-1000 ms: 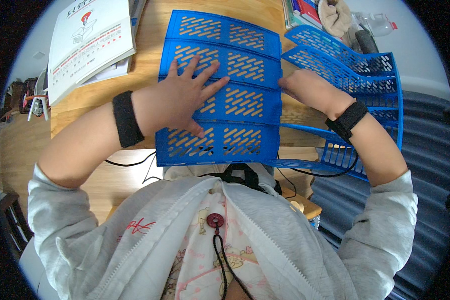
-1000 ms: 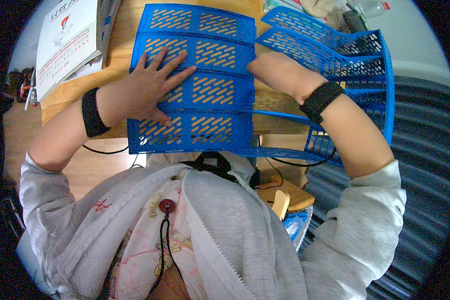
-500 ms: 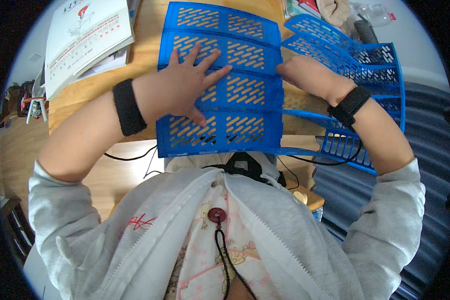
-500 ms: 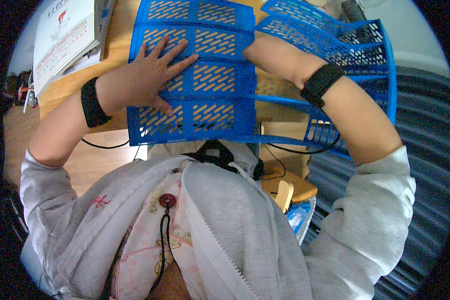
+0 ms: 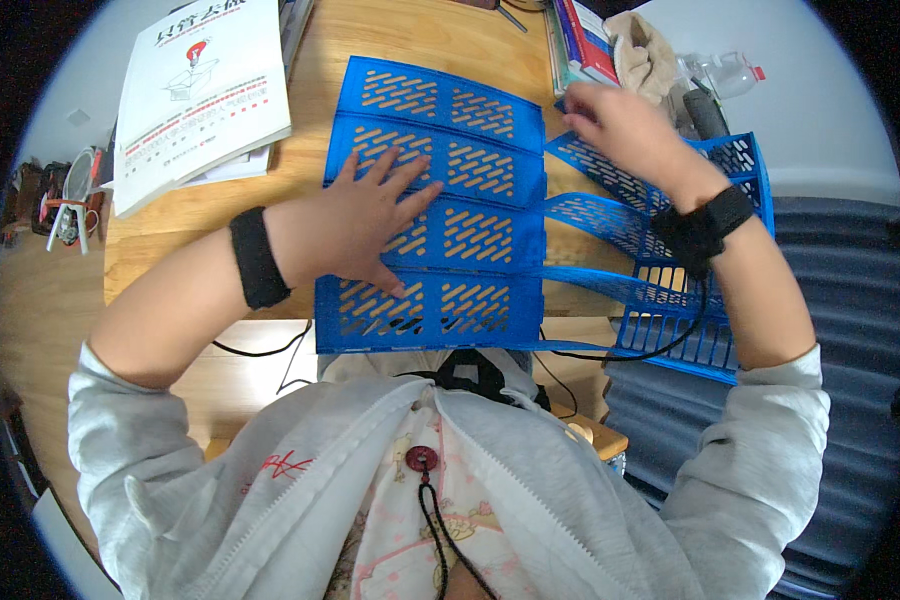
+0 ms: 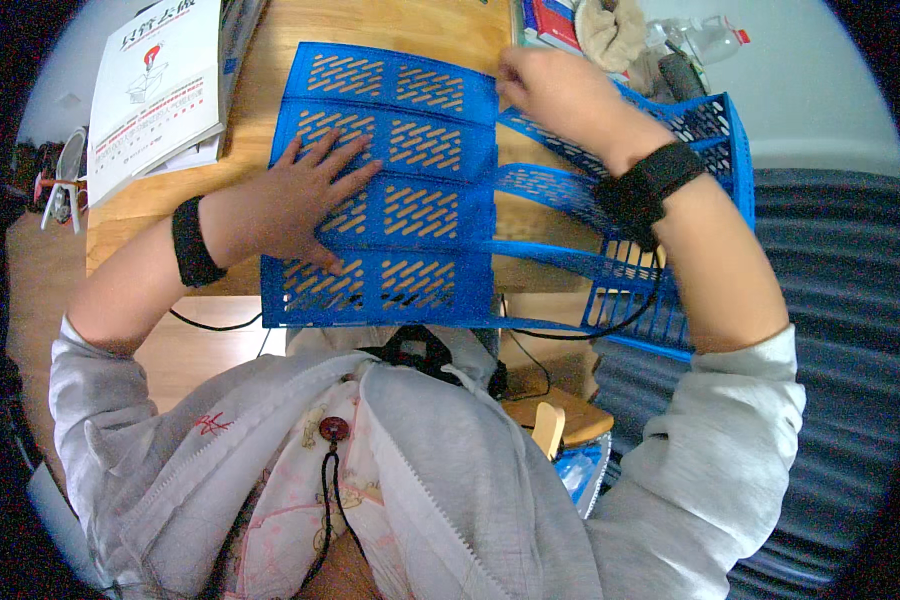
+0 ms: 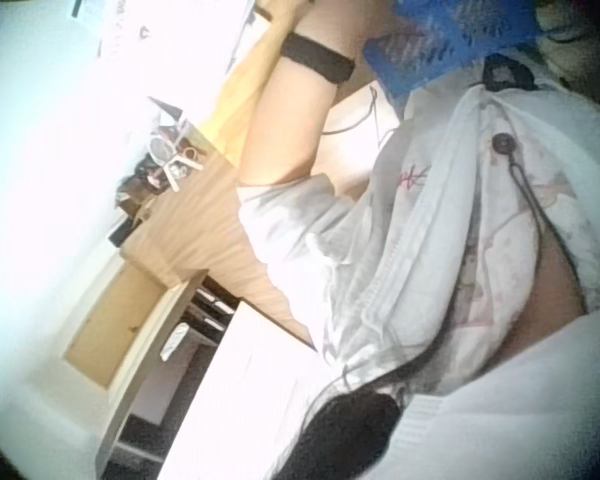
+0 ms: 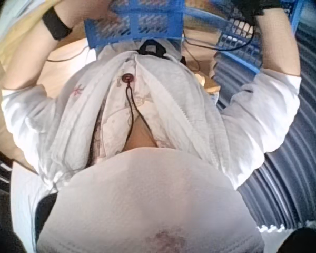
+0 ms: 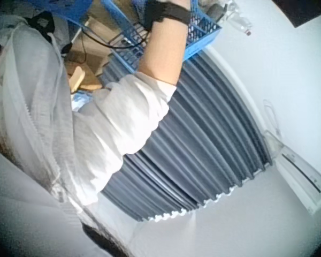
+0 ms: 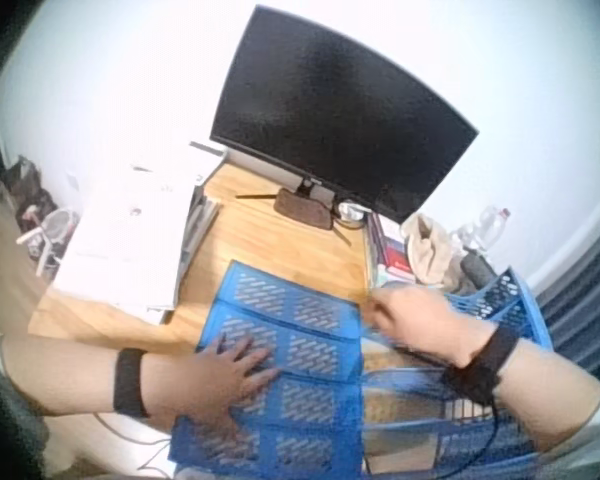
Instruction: The person assembles a blue plastic basket by hand, inserting side panels into a base and then attaching the top lid. They align and press the pieces together to form a complete basket.
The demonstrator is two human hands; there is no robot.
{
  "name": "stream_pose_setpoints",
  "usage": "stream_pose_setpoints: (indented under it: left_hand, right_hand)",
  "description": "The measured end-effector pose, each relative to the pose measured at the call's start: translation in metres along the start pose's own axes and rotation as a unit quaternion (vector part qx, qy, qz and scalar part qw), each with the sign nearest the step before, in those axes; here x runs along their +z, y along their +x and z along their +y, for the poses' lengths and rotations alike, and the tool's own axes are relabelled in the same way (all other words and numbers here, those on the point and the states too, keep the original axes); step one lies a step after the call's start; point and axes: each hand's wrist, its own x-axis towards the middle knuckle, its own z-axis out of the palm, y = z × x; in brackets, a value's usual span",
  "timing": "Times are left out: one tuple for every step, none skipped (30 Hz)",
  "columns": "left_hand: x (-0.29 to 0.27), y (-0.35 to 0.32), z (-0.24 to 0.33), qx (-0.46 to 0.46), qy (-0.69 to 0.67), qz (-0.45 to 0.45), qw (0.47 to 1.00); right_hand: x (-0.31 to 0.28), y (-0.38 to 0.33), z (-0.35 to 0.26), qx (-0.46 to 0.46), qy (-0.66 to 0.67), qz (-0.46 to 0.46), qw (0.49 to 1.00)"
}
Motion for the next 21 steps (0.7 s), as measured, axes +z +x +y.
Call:
stream_pose_setpoints:
  left_hand:
    - [-0.001, -0.002, -0.001, -0.005, -0.011, -0.011, 1.000]
    - [-0.003, -0.005, -0.002, -0.013, -0.006, 0.007, 1.000]
    - [-0.004, -0.009, -0.003, -0.024, 0.001, 0.017, 1.000]
    - [-0.006, -0.013, -0.003, -0.035, 0.015, 0.026, 0.999]
    - [-0.006, -0.017, -0.003, -0.050, 0.010, 0.017, 0.999]
    - [-0.006, -0.022, -0.003, -0.066, 0.013, 0.007, 0.998]
    - [-0.006, -0.025, -0.003, -0.078, 0.021, 0.005, 0.997]
    - [-0.006, -0.029, -0.004, -0.085, 0.011, -0.008, 0.996]
    - [-0.005, -0.031, -0.004, -0.089, 0.008, -0.012, 0.996]
    - [-0.004, -0.032, -0.006, -0.094, 0.008, -0.018, 0.995]
    - [-0.003, -0.032, -0.007, -0.090, 0.001, -0.013, 0.996]
    - [-0.002, -0.033, -0.008, -0.087, -0.002, -0.010, 0.996]
    - [0.000, -0.032, -0.009, -0.082, -0.006, -0.007, 0.997]
    - [0.001, -0.032, -0.011, -0.073, -0.012, 0.000, 0.997]
    - [0.003, -0.032, -0.012, -0.063, -0.019, 0.007, 0.998]
    - [0.004, -0.033, -0.013, -0.054, -0.025, 0.015, 0.998]
    - [0.006, -0.033, -0.014, -0.049, -0.017, 0.023, 0.998]
    - [0.007, -0.033, -0.014, -0.044, -0.010, 0.032, 0.998]
    - [0.009, -0.033, -0.015, -0.042, 0.004, 0.036, 0.998]
    - [0.010, -0.033, -0.015, -0.036, -0.002, 0.039, 0.999]
    - [0.012, -0.033, -0.016, -0.034, 0.000, 0.040, 0.999]
  right_hand:
    - [-0.003, 0.003, 0.007, -0.034, 0.000, -0.004, 0.999]
    - [-0.006, 0.006, 0.012, -0.072, -0.005, 0.002, 0.997]
    - [-0.006, 0.007, 0.015, -0.079, -0.026, -0.018, 0.996]
    - [-0.005, 0.007, 0.016, -0.063, 0.031, -0.091, 0.993]
    - [-0.002, 0.006, 0.015, -0.014, 0.071, -0.189, 0.979]
    - [0.001, 0.004, 0.012, 0.017, 0.122, -0.279, 0.952]
    - [0.006, 0.001, 0.009, 0.008, 0.120, -0.317, 0.941]
    - [0.011, 0.000, 0.004, -0.032, 0.106, -0.359, 0.927]
    - [0.016, -0.004, 0.000, -0.044, 0.066, -0.356, 0.931]
    - [0.021, -0.009, -0.003, -0.075, 0.046, -0.336, 0.938]
    - [0.026, -0.012, -0.005, -0.093, 0.024, -0.309, 0.946]
    - [0.031, -0.015, -0.007, -0.111, 0.004, -0.282, 0.953]
    - [0.035, -0.018, -0.007, -0.117, -0.024, -0.267, 0.956]
    - [0.038, -0.021, -0.006, -0.132, -0.012, -0.249, 0.959]
    - [0.040, -0.024, -0.004, -0.137, -0.008, -0.243, 0.960]
    - [0.042, -0.026, -0.003, -0.142, -0.004, -0.237, 0.961]
    - [0.044, -0.028, -0.002, -0.149, -0.004, -0.231, 0.961]
    - [0.045, -0.029, -0.002, -0.156, -0.005, -0.226, 0.962]
    - [0.045, -0.030, -0.002, -0.164, -0.001, -0.219, 0.962]
    - [0.046, -0.031, -0.003, -0.163, -0.010, -0.222, 0.961]
    - [0.045, -0.031, -0.004, -0.162, -0.017, -0.223, 0.961]
